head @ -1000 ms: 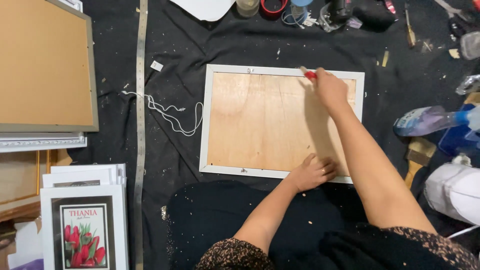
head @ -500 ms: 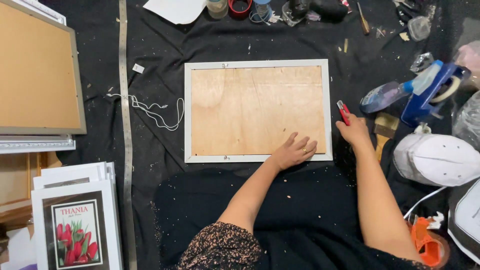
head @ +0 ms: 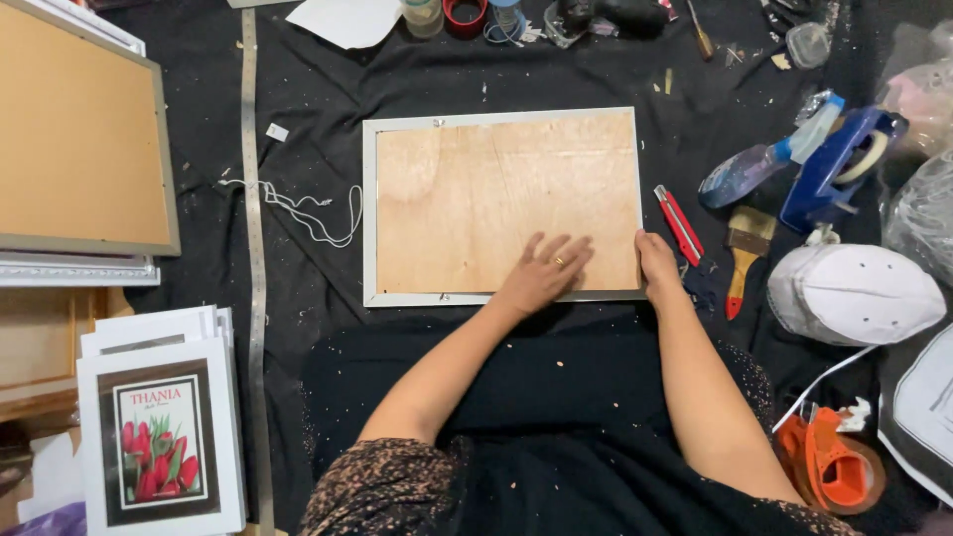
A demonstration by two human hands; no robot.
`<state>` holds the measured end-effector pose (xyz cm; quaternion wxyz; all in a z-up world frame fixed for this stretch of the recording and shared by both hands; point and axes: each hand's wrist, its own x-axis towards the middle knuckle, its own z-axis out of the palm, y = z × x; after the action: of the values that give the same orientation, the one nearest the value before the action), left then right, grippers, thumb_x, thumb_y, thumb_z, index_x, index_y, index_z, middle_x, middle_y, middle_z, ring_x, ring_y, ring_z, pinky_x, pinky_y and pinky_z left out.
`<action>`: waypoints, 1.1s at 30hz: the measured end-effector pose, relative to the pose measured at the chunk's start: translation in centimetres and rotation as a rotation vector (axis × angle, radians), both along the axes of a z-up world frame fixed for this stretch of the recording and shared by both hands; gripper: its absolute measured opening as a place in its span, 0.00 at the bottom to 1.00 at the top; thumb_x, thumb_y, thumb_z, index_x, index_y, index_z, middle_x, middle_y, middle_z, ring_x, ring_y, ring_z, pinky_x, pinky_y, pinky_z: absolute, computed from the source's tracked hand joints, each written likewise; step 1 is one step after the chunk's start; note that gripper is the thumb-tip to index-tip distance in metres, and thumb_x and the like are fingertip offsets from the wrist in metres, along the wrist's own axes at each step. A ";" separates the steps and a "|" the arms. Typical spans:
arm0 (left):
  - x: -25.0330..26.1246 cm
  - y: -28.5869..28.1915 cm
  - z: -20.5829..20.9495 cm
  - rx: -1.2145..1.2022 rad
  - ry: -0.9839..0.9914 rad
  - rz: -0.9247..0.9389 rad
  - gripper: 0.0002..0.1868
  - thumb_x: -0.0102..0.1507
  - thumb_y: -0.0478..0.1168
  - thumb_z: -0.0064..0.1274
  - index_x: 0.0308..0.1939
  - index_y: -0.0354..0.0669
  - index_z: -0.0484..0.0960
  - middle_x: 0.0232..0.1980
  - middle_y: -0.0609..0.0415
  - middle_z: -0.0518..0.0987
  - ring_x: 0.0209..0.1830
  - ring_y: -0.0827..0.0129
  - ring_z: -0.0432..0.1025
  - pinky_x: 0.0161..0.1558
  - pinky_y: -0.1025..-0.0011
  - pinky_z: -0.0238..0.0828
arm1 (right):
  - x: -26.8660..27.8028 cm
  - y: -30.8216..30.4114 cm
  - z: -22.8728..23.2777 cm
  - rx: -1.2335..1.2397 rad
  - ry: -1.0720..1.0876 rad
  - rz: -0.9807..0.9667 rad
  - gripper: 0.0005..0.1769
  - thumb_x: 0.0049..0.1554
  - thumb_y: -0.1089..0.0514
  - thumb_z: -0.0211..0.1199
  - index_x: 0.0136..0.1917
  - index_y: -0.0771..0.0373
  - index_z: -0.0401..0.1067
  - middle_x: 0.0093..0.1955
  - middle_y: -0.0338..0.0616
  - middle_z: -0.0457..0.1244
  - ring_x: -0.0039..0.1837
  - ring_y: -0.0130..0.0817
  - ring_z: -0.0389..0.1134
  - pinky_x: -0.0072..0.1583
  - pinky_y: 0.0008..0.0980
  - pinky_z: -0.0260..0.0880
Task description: The person removes a hanging string from the back of a picture frame, then uses a utility knife to pry off the wooden backing board. The frame and backing are handled on a black cloth-covered floor.
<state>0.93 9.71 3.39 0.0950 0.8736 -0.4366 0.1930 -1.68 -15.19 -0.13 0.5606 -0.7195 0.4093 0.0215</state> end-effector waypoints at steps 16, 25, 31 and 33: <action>6.7 29.6 -10.5 -0.259 1.169 1.399 0.40 0.59 0.66 0.49 0.72 0.56 0.69 0.67 0.48 0.66 0.59 0.47 0.72 0.54 0.45 0.63 | 2.0 -2.1 -6.9 -0.168 -0.148 -0.029 0.14 0.69 0.45 0.56 0.55 0.54 0.75 0.54 0.53 0.65 0.59 0.49 0.66 0.59 0.46 0.65; 5.4 23.8 1.8 -0.105 1.327 1.212 0.39 0.67 0.68 0.25 0.69 0.50 0.73 0.73 0.49 0.67 0.71 0.55 0.63 0.71 0.48 0.48 | 1.3 -4.6 -1.7 -0.296 -0.259 -0.069 0.13 0.67 0.46 0.54 0.52 0.53 0.75 0.51 0.32 0.66 0.52 0.24 0.63 0.53 0.30 0.64; 6.5 23.3 -2.5 -0.439 0.981 1.076 0.33 0.66 0.63 0.39 0.67 0.49 0.76 0.69 0.49 0.69 0.68 0.50 0.62 0.67 0.47 0.55 | 0.9 -4.6 1.0 -0.475 -0.425 -0.008 0.12 0.71 0.52 0.56 0.52 0.59 0.75 0.48 0.34 0.65 0.52 0.26 0.62 0.54 0.32 0.63; 7.1 24.7 -7.0 -0.527 1.069 0.973 0.27 0.67 0.53 0.40 0.65 0.48 0.77 0.61 0.42 0.76 0.63 0.51 0.70 0.66 0.59 0.61 | 0.4 -3.9 2.2 -0.420 -0.432 -0.023 0.11 0.71 0.53 0.55 0.51 0.58 0.74 0.46 0.33 0.63 0.49 0.23 0.61 0.52 0.29 0.63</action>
<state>8.04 34.41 -3.58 0.4026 0.8903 0.1624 -0.1377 -1.25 -19.13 2.10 0.4737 -0.8031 0.2841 -0.2236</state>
